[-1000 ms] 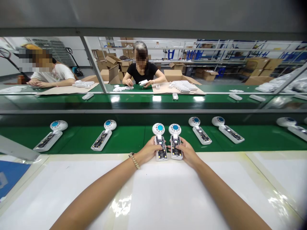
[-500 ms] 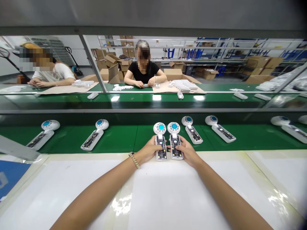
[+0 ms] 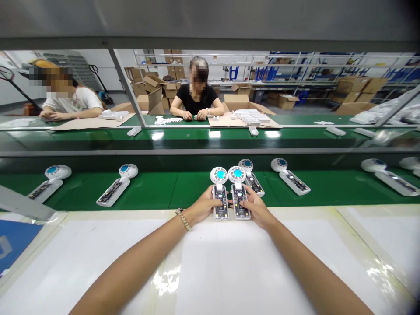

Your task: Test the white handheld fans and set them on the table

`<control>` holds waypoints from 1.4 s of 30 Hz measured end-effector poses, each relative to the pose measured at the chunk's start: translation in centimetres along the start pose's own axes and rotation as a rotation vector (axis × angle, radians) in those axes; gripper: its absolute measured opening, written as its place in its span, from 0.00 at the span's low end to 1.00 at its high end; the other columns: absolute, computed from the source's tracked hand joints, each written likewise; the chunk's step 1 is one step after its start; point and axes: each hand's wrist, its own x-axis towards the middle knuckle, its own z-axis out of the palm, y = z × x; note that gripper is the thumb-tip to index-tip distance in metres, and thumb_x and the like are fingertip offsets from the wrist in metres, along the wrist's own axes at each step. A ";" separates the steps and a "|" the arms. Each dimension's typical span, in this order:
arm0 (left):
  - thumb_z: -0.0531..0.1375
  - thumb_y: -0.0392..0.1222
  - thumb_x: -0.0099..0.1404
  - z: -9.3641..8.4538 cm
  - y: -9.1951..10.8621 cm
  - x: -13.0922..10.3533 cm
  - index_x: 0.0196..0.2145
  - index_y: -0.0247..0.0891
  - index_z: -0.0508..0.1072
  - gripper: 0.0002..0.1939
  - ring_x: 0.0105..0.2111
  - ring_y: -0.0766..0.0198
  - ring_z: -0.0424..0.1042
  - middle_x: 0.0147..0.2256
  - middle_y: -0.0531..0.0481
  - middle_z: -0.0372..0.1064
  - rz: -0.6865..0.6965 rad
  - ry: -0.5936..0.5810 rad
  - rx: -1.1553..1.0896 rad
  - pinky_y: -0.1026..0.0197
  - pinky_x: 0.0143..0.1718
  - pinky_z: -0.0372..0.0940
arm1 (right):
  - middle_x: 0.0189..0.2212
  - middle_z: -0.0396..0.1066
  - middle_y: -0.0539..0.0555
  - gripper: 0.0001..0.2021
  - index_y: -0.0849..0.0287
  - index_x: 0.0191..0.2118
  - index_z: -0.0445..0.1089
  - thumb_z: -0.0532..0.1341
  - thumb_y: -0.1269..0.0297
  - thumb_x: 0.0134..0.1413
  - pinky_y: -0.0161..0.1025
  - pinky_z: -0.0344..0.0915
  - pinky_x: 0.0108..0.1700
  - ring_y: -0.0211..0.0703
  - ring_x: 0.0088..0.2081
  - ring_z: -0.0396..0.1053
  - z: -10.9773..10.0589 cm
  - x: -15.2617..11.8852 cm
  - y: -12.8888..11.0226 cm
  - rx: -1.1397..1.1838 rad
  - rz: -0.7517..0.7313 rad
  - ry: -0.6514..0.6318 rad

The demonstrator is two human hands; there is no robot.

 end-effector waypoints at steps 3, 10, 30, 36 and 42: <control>0.59 0.23 0.45 -0.1 0.0 0.0 0.41 0.37 0.60 0.25 0.41 0.52 0.73 0.45 0.44 0.65 0.007 -0.009 -0.007 0.50 0.41 0.68 | 0.38 0.71 0.51 0.30 0.49 0.51 0.59 0.66 0.70 0.39 0.49 0.69 0.44 0.50 0.41 0.72 0.1 0.0 -0.1 0.008 -0.008 0.008; 0.59 0.23 0.44 0.2 0.3 -0.2 0.42 0.37 0.60 0.26 0.40 0.52 0.74 0.45 0.44 0.66 0.002 -0.003 -0.003 0.52 0.40 0.68 | 0.43 0.70 0.53 0.32 0.50 0.51 0.59 0.68 0.68 0.37 0.50 0.68 0.44 0.51 0.41 0.72 0.1 0.1 0.1 0.013 -0.013 0.022; 0.61 0.51 0.56 -0.4 0.6 0.1 0.38 0.36 0.68 0.17 0.28 0.61 0.73 0.37 0.44 0.72 -0.068 0.047 -0.185 0.56 0.33 0.69 | 0.27 0.72 0.53 0.25 0.55 0.35 0.66 0.54 0.36 0.45 0.40 0.65 0.26 0.45 0.23 0.69 -0.2 -0.2 -1.9 0.044 0.061 0.124; 0.47 0.70 0.56 -0.7 1.2 0.3 0.25 0.33 0.69 0.33 0.17 0.62 0.68 0.18 0.43 0.70 -0.105 0.233 -0.073 0.62 0.20 0.63 | 0.16 0.57 0.49 0.32 0.53 0.21 0.59 0.41 0.27 0.41 0.37 0.58 0.19 0.40 0.17 0.56 -3.8 -0.6 -4.6 0.015 -0.074 0.255; 0.51 0.69 0.53 -3.0 2.7 1.3 0.24 0.34 0.67 0.31 0.15 0.64 0.66 0.17 0.46 0.68 0.108 0.538 0.104 0.63 0.18 0.60 | 0.19 0.61 0.51 0.33 0.54 0.24 0.60 0.38 0.28 0.42 0.40 0.63 0.25 0.42 0.21 0.63 -9.9 0.1 -5.9 -0.012 -0.317 0.644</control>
